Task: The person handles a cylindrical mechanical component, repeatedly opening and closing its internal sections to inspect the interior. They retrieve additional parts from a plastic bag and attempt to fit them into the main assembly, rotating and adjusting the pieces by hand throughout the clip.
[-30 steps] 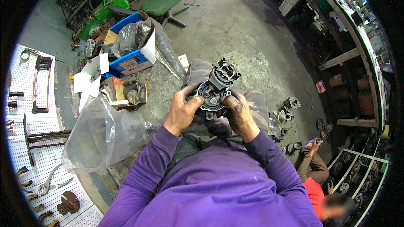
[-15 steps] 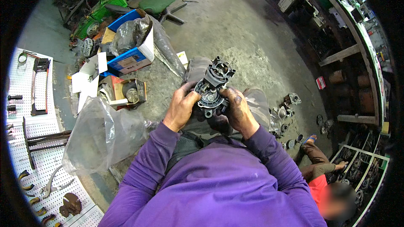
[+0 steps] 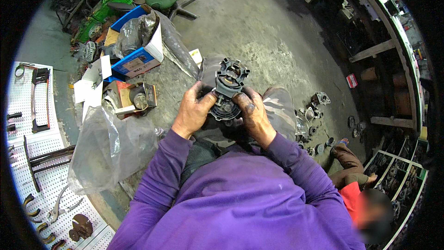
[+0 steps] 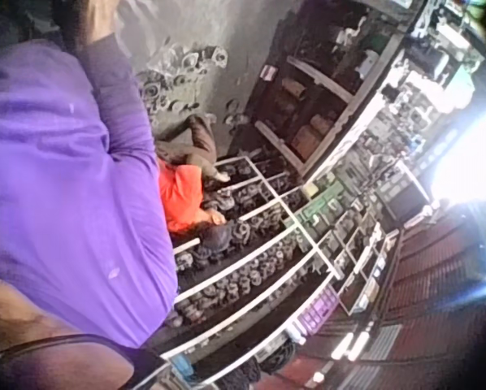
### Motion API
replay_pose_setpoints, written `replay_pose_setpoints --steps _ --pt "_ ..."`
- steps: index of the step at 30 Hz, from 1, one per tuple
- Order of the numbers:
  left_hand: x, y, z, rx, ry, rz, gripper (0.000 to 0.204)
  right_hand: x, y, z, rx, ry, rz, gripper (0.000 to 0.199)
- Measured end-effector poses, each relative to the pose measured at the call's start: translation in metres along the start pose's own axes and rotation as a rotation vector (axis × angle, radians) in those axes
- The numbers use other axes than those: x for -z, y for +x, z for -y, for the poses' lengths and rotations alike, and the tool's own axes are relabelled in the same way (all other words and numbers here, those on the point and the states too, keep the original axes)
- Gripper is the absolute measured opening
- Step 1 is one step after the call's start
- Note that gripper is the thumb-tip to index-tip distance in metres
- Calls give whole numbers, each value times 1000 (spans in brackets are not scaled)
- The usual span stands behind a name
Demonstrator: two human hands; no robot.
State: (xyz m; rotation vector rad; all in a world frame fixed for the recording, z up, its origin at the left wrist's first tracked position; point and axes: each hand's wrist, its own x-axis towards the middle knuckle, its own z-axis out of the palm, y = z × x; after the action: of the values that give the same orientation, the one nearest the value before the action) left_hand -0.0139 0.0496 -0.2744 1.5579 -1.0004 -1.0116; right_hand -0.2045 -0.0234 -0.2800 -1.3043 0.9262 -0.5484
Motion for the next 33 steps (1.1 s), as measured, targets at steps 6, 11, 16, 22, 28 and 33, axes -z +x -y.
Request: replay_pose_setpoints --steps 6,11,16,22,28,33 --pt "4 -9 6 -11 84 -21 29 -11 -3 -5 94 46 -18 60" --pt "-1 -7 3 69 18 -62 30 -6 10 -13 30 63 -30 53" --pt "-6 -9 -12 89 12 -25 37 5 4 -15 254 37 66 44" --pt "-4 -17 -12 108 -135 50 55 11 1 -6 -92 371 135 47" --pt "-7 -15 3 9 -9 32 57 12 6 -8 -89 260 141 60" --pt "-7 -13 9 20 -126 30 57 -1 19 -24 -9 361 80 56"
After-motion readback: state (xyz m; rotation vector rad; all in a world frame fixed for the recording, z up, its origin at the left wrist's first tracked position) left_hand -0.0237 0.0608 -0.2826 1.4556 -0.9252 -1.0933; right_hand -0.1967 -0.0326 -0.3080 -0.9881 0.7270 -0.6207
